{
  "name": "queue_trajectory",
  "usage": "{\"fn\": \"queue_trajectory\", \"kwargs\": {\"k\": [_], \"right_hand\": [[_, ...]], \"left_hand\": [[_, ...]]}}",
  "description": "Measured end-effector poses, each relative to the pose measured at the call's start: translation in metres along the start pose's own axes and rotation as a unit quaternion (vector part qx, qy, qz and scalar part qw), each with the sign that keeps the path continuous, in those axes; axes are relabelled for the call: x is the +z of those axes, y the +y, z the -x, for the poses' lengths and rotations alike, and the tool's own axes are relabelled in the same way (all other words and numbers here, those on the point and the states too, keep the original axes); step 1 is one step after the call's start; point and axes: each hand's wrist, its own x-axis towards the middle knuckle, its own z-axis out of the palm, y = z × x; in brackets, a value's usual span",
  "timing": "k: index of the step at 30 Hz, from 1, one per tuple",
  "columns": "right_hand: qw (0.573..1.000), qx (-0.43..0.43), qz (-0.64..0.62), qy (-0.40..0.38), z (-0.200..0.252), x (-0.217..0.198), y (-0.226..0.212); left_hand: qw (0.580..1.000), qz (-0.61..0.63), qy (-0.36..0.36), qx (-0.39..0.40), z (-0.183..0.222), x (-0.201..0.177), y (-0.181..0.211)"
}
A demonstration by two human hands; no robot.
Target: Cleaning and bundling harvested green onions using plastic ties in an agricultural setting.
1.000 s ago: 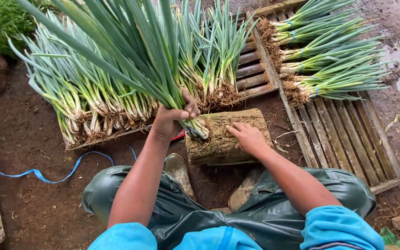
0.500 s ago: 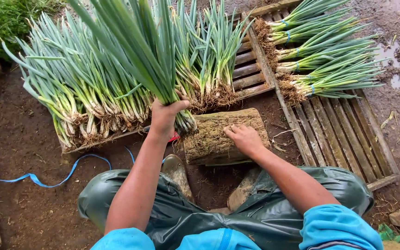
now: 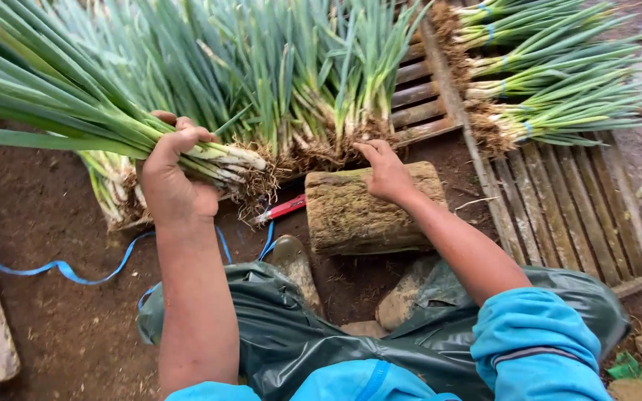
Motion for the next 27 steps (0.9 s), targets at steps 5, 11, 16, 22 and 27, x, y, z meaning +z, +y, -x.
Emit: {"fn": "queue_trajectory", "kwargs": {"k": [5,11,16,22,27], "right_hand": [[0.998,-0.064,-0.009,0.024,-0.043,0.101,-0.038],[0.972,-0.196,0.111,0.062,-0.057,0.219,-0.082],[0.929,-0.211,0.294,-0.08,-0.047,0.296,-0.089],[0.951,-0.14,0.235,-0.147,-0.062,0.318,-0.079],[0.987,-0.092,0.057,-0.122,-0.082,0.259,-0.091]], "left_hand": [[0.999,0.012,0.04,-0.002,0.006,-0.008,0.014],[0.998,0.029,0.047,-0.014,0.007,-0.013,0.025],[0.996,0.052,0.066,-0.039,0.008,-0.015,0.036],[0.997,0.059,0.04,-0.031,0.008,-0.014,0.033],[0.995,0.078,0.022,-0.057,0.012,-0.006,0.034]]}}
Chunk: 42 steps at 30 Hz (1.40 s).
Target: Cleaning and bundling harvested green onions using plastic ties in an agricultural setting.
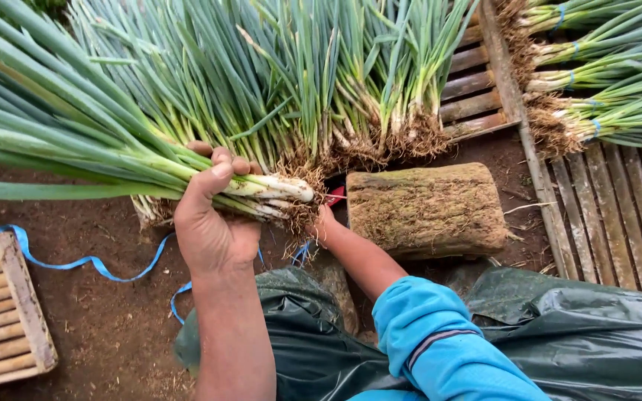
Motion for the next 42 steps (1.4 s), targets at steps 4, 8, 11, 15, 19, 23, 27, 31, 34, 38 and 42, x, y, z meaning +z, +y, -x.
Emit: {"fn": "queue_trajectory", "kwargs": {"k": [4,8,11,15,19,23,27,31,34,38,42], "right_hand": [[0.989,0.01,-0.143,0.037,0.006,-0.06,-0.005],[0.954,0.018,-0.291,0.061,0.021,-0.11,-0.017],[0.915,0.025,-0.397,0.072,0.046,-0.155,-0.034],[0.842,0.033,-0.53,0.09,0.084,-0.214,-0.045],[0.768,0.018,-0.604,0.212,0.122,-0.273,-0.025],[0.763,0.009,-0.58,0.284,0.182,-0.313,-0.002],[0.794,0.005,-0.499,0.348,0.238,-0.341,-0.002],[0.803,0.006,-0.463,0.376,0.275,-0.331,-0.003],[0.77,0.008,-0.519,0.371,0.285,-0.309,-0.005],[0.77,0.003,-0.527,0.36,0.287,-0.3,-0.01],[0.754,-0.009,-0.527,0.391,0.284,-0.294,0.004]], "left_hand": [[1.0,0.017,0.004,-0.021,-0.001,0.002,-0.001],[0.999,0.022,0.008,-0.03,-0.002,-0.002,-0.005],[0.999,0.023,0.003,-0.022,-0.003,-0.007,-0.01],[1.0,0.001,-0.013,-0.014,-0.001,-0.008,-0.02],[0.997,-0.05,-0.055,-0.012,0.002,-0.007,-0.045],[0.983,-0.137,-0.117,-0.033,0.012,0.006,-0.079],[0.96,-0.2,-0.185,-0.068,0.043,0.033,-0.129],[0.937,-0.233,-0.221,-0.135,0.071,0.042,-0.169],[0.936,-0.243,-0.211,-0.14,0.081,0.039,-0.195],[0.934,-0.285,-0.162,-0.143,0.074,0.017,-0.226],[0.916,-0.348,-0.118,-0.163,0.05,-0.007,-0.238]]}}
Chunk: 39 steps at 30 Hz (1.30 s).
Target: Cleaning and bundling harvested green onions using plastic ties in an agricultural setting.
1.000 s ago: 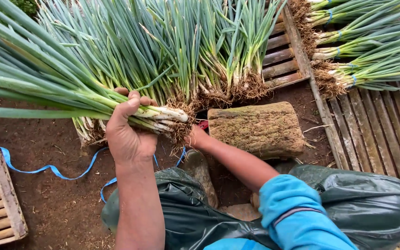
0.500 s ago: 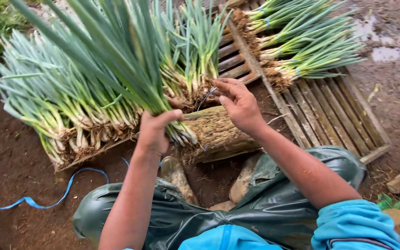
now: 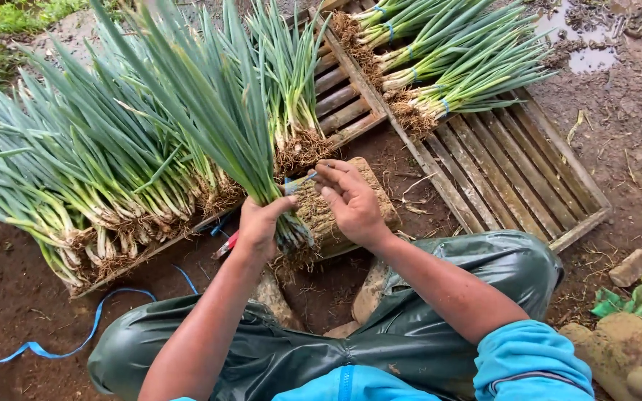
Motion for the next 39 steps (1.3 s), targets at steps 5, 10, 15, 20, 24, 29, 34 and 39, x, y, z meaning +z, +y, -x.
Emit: {"fn": "queue_trajectory", "kwargs": {"k": [5,10,15,20,24,29,34,39], "right_hand": [[0.999,-0.001,-0.043,0.026,-0.005,-0.003,0.003],[0.976,0.079,-0.167,0.114,-0.004,0.004,0.006],[0.979,0.175,-0.098,0.036,0.003,0.018,0.005],[0.992,0.119,-0.039,0.018,0.002,0.023,0.001],[0.988,0.15,-0.031,0.01,0.006,0.016,0.013],[0.973,0.228,0.042,0.008,-0.015,0.0,0.056],[0.946,0.2,0.256,-0.009,-0.071,0.009,0.102],[0.867,0.159,0.466,-0.074,-0.121,0.023,0.257]], "left_hand": [[0.999,0.011,0.035,0.012,-0.009,-0.004,-0.008],[1.0,0.002,-0.001,-0.014,0.003,0.007,0.016],[0.999,-0.018,-0.036,-0.003,0.005,0.006,0.005],[0.999,-0.016,-0.043,-0.008,0.023,0.016,0.017],[0.999,-0.045,0.004,-0.012,0.012,0.002,0.021],[0.993,-0.062,0.091,0.029,-0.007,-0.034,0.062],[0.983,-0.022,0.163,0.081,-0.027,-0.068,0.084],[0.978,0.008,0.19,0.09,-0.032,-0.077,0.091]]}}
